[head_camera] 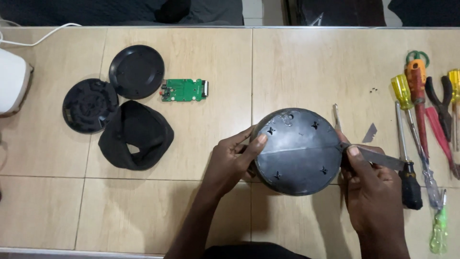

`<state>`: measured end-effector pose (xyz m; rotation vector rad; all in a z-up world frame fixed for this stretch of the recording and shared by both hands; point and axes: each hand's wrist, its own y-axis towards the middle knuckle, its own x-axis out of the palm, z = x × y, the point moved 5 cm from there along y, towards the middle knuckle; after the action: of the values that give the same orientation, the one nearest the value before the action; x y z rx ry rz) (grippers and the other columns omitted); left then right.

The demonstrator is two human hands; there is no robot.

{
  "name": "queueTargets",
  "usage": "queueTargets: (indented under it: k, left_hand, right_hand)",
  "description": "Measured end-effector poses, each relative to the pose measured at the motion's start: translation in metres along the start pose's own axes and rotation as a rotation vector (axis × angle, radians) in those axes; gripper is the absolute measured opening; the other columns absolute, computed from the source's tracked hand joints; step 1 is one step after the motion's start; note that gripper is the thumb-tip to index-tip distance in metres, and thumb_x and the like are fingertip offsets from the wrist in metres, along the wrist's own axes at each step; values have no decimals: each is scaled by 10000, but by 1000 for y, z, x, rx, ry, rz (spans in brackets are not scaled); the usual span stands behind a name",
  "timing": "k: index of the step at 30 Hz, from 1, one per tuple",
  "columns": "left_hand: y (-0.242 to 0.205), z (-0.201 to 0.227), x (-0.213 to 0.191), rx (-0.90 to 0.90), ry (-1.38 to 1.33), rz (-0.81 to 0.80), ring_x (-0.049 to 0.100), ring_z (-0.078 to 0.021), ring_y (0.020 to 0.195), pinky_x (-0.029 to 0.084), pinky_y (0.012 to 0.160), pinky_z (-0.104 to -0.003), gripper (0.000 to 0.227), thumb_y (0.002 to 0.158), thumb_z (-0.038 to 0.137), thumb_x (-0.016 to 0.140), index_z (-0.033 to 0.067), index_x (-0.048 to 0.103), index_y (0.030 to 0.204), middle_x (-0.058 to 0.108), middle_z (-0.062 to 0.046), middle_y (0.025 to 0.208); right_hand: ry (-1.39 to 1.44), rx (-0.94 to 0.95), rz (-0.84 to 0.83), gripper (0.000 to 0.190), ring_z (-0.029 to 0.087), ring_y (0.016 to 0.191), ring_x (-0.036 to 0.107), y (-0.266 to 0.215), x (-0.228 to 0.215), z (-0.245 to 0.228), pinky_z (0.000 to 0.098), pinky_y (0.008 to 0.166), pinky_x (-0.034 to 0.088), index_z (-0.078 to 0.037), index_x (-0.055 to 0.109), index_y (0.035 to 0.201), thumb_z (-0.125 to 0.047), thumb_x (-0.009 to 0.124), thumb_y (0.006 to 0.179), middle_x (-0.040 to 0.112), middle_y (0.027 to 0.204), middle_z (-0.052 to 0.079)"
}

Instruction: Disassembling a spherical electronic device by detaching internal wires and prying the plastic casing apart using various hand tools.

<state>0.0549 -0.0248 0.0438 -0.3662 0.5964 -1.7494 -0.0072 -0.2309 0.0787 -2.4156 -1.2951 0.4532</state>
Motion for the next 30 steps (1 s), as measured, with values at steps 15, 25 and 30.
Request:
queueTargets:
  k: [15,25,30]
  left_hand:
    - [20,-25,3,248,-161,-102,578,-78,808,461,722,-242,408,990,387,547,57,774,1069,628,52,833]
    - [18,-18,12,38,-203,-175,666,-172,1127,479,1060,-346,634,968,564,317,86,715,1090,752,-69,1143]
    - [25,-37,17,-112,-289,-137,496,-192,494,429,436,-335,594,964,655,318,102,535,954,505,-72,683]
  right_hand:
    - [-201,-172,10,350,185,1340,654,-11,-4,-18,299,1126,475,-20,681,1243,-169,515,973,718,1371,110]
    - [172,-17,7,411,305,1228,700,-9,5,-17,370,1091,547,90,623,1288,-143,452,995,701,1312,215]
    - [128,-35,42,394,271,1256,703,-11,2,-17,352,1127,540,49,636,1282,-163,482,988,709,1320,178]
